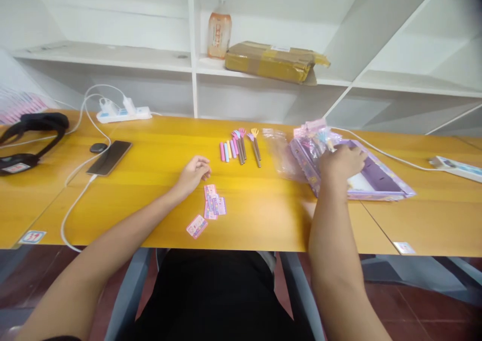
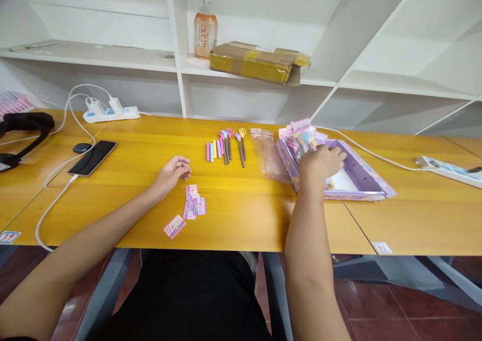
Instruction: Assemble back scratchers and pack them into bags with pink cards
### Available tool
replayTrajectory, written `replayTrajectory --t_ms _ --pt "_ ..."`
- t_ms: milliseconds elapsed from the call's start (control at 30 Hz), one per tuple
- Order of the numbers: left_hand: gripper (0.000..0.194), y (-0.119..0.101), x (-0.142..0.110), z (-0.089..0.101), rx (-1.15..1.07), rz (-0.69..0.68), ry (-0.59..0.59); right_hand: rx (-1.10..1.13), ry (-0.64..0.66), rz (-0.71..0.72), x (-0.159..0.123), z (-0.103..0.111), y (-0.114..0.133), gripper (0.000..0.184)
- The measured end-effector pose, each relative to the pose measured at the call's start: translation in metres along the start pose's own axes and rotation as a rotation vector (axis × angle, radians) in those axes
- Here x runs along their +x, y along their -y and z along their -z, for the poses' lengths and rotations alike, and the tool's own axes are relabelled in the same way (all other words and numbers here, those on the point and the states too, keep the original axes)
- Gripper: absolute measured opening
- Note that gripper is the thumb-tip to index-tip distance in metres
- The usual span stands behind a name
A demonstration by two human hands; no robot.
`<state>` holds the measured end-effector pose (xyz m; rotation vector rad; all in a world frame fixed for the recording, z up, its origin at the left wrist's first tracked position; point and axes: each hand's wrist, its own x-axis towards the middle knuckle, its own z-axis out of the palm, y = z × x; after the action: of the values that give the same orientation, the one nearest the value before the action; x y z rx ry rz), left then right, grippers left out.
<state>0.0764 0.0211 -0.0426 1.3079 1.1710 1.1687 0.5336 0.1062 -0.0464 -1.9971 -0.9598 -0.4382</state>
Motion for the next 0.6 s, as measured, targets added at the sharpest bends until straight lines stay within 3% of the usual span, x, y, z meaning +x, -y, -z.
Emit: replayTrajectory --t_ms 67,167,333,433,600 --pt "0.022 0.004 0.001 0.001 0.017 -0.006 0.011 -0.014 -0.018 0.01 -0.001 -0.007 -0.004 0.022" --pt "0.02 0.008 0.001 0.003 0.156 -0.063 0.026 0.089 0.028 0.216 -0.016 -0.013 0.014 0.029" --pt "0.024 0.006 -0.001 0.007 0.689 -0.436 0.129 0.303 0.486 0.689 -0.071 -0.011 0.076 0.031" --pt "0.036 0.006 0.002 0.008 0.848 -0.551 0.231 0.387 0.661 0.937 -0.105 -0.01 0.104 0.041" --pt "0.046 0.015 0.006 0.008 0.876 -0.519 0.322 0.334 0.743 0.982 -0.13 -0.01 0.119 0.046"
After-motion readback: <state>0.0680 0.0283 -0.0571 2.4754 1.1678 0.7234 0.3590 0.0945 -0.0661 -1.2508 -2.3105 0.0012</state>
